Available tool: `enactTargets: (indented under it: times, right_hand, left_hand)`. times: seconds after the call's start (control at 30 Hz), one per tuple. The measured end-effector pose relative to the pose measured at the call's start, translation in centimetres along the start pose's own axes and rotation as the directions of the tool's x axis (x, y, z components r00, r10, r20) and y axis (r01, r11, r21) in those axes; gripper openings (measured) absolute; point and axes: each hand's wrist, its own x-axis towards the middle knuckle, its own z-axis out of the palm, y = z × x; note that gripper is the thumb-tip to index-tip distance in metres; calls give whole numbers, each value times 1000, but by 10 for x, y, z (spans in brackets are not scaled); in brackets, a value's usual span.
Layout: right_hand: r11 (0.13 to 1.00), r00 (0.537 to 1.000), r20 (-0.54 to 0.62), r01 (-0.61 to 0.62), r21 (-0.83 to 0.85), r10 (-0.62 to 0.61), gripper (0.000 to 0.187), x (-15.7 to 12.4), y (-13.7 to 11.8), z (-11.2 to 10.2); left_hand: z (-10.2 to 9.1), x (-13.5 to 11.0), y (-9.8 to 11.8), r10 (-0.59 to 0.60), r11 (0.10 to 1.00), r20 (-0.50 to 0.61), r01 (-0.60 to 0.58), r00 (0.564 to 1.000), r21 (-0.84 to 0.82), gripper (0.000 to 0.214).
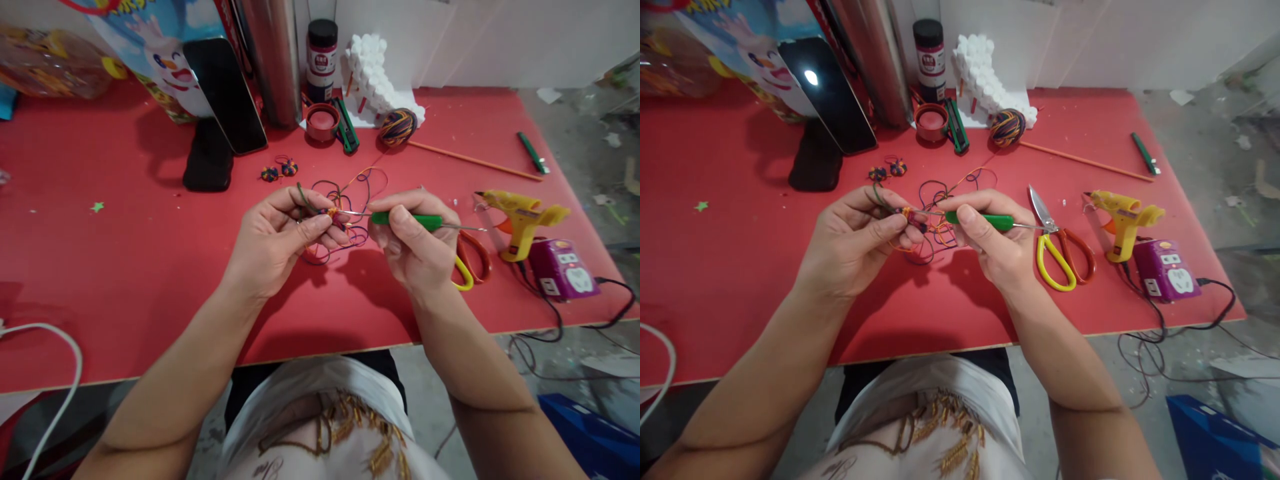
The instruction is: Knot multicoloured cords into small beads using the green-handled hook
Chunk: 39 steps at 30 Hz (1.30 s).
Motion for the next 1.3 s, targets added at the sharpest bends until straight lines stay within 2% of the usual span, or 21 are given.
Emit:
enactTargets:
  times: [0.3, 0.5, 0.67, 0.9, 1.3]
  right_hand:
    - [1000, 999, 15, 28, -8, -28, 22, 0, 3, -1]
    - [998, 997, 51, 59, 26, -60, 14, 1, 3, -1]
    - [998, 996, 70, 54, 32, -56, 12, 1, 1, -2]
    - [997, 995, 83, 48, 52, -52, 13, 1, 2, -2]
    - [999, 994, 102, 23, 39, -27, 15, 2, 1, -3]
  left_hand:
    - [0, 0, 1, 6, 999, 35, -5, 999, -39, 13]
    - [-2, -2, 0, -3, 1000, 22, 3, 1000, 4, 13]
    - [-3, -2, 0, -19, 999, 19, 19, 1000, 40, 16]
    - [-4, -2, 1, -47, 998, 57, 49, 997, -26, 13]
    - [-4, -2, 4, -77, 997, 91, 80, 993, -23, 17]
